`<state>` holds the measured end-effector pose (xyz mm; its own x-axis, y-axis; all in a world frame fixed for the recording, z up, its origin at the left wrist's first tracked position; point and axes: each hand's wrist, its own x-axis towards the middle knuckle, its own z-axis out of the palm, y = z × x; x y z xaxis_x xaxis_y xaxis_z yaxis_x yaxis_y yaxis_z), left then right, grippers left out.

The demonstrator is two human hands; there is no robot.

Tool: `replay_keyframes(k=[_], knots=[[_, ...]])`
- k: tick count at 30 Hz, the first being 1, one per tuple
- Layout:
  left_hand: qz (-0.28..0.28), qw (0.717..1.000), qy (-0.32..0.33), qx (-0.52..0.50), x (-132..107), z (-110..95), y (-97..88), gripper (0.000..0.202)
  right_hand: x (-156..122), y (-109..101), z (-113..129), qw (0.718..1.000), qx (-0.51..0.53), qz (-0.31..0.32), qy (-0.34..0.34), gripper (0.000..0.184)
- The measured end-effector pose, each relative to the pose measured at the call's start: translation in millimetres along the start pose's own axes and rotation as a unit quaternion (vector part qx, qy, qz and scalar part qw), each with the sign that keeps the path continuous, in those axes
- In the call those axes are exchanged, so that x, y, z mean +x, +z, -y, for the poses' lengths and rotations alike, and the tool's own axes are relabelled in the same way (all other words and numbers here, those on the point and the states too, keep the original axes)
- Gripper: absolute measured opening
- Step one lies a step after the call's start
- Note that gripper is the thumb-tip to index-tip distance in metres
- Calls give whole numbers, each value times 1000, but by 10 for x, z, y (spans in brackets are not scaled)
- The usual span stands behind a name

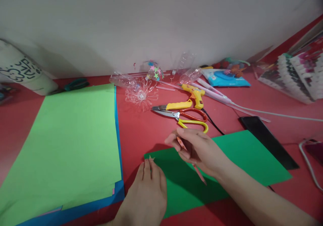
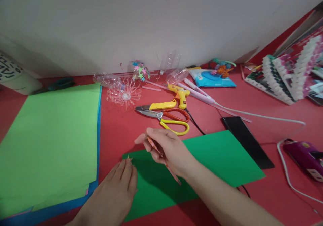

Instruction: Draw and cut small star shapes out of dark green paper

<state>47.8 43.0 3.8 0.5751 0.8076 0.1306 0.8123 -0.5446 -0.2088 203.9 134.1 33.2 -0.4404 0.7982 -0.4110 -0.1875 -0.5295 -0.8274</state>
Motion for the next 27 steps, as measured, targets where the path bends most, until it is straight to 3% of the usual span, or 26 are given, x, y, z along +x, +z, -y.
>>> replay_keyframes(k=[3, 8, 14, 18, 23, 27], knots=[[-3, 1000, 2, -2, 3, -11, 2, 32, 8, 1, -5, 999, 27, 15, 14, 31], [-4, 1000, 3, 7, 14, 6, -19, 32, 9, 5, 2, 999, -34, -8, -14, 11], [-10, 1000, 18, 12, 16, 35, -35, 32, 38, -37, 22, 998, -40, -30, -22, 38], [1, 1000, 25, 8, 0, 26, -39, 34, 56, -41, 13, 1000, -12, -25, -8, 22], [13, 1000, 23, 7, -12, 23, -45, 36, 72, -51, -41, 999, 31, -6, -14, 24], [14, 999, 36, 12, -5, 45, -58, 37, 63, -39, -85, 999, -23, 40, 7, 30]])
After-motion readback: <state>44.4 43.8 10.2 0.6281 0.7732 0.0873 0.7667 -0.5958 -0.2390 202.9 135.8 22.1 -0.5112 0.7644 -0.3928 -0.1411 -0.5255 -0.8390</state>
